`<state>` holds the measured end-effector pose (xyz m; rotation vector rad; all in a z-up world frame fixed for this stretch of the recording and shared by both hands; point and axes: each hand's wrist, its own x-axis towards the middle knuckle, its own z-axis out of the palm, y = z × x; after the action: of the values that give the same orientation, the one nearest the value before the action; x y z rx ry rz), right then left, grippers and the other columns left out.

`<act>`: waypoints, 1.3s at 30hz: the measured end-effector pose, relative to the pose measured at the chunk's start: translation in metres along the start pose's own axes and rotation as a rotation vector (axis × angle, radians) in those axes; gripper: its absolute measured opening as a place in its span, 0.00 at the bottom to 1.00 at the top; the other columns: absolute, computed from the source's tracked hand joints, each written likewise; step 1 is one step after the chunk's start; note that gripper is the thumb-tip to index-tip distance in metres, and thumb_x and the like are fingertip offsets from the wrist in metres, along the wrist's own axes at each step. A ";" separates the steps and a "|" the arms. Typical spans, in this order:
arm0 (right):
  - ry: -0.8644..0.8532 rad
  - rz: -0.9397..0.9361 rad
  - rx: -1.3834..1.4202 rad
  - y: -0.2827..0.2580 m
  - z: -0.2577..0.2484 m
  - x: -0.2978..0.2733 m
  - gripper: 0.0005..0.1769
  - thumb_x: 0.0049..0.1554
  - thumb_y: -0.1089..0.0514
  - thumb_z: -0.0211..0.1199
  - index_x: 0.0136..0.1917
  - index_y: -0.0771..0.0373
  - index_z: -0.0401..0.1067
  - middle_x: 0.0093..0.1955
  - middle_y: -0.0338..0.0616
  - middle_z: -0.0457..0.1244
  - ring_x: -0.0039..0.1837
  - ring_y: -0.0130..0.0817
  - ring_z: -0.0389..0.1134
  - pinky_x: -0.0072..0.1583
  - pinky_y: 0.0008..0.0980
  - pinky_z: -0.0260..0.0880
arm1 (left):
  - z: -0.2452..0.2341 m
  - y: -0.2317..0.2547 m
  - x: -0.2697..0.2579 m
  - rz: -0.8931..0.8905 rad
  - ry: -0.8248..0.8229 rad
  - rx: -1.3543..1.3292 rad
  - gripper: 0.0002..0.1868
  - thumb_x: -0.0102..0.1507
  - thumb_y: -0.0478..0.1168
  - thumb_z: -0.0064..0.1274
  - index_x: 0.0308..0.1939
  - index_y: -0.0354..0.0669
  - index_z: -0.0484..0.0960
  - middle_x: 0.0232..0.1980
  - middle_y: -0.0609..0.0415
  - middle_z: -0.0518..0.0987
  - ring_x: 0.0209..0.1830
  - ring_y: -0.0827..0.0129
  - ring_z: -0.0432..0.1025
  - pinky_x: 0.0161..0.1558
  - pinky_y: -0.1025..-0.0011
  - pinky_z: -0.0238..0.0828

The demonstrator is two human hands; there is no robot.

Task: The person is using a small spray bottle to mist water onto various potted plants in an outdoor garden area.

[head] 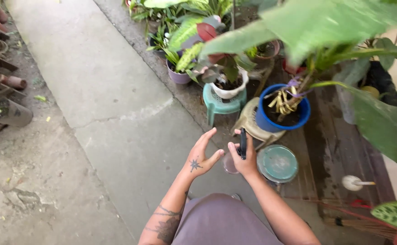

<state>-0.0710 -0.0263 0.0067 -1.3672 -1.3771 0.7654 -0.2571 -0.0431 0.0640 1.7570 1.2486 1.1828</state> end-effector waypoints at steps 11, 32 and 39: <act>0.028 0.081 0.087 -0.054 0.137 0.023 0.23 0.59 0.57 0.66 0.68 0.52 0.70 0.37 0.44 0.70 0.38 0.30 0.72 0.44 0.26 0.72 | -0.161 -0.061 0.005 -0.063 0.112 -0.035 0.32 0.61 0.40 0.63 0.68 0.39 0.71 0.64 0.42 0.72 0.63 0.49 0.71 0.60 0.58 0.73; -0.179 -0.081 0.165 -0.058 0.338 0.160 0.24 0.59 0.61 0.64 0.68 0.63 0.65 0.60 0.51 0.68 0.44 0.36 0.74 0.44 0.31 0.76 | -0.334 -0.145 0.086 -0.255 0.242 -0.126 0.57 0.56 0.40 0.69 0.79 0.38 0.45 0.81 0.31 0.42 0.75 0.32 0.48 0.59 0.50 0.75; -0.209 -0.100 0.166 -0.069 0.391 0.250 0.24 0.59 0.60 0.65 0.68 0.62 0.66 0.60 0.49 0.69 0.45 0.37 0.75 0.43 0.31 0.76 | -0.372 -0.186 0.158 -0.258 0.296 -0.058 0.57 0.57 0.45 0.69 0.80 0.42 0.46 0.82 0.38 0.46 0.77 0.39 0.50 0.65 0.51 0.68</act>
<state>-0.4209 0.2854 0.0105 -1.1056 -1.4950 0.9543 -0.6455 0.1724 0.0811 1.3634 1.5426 1.3416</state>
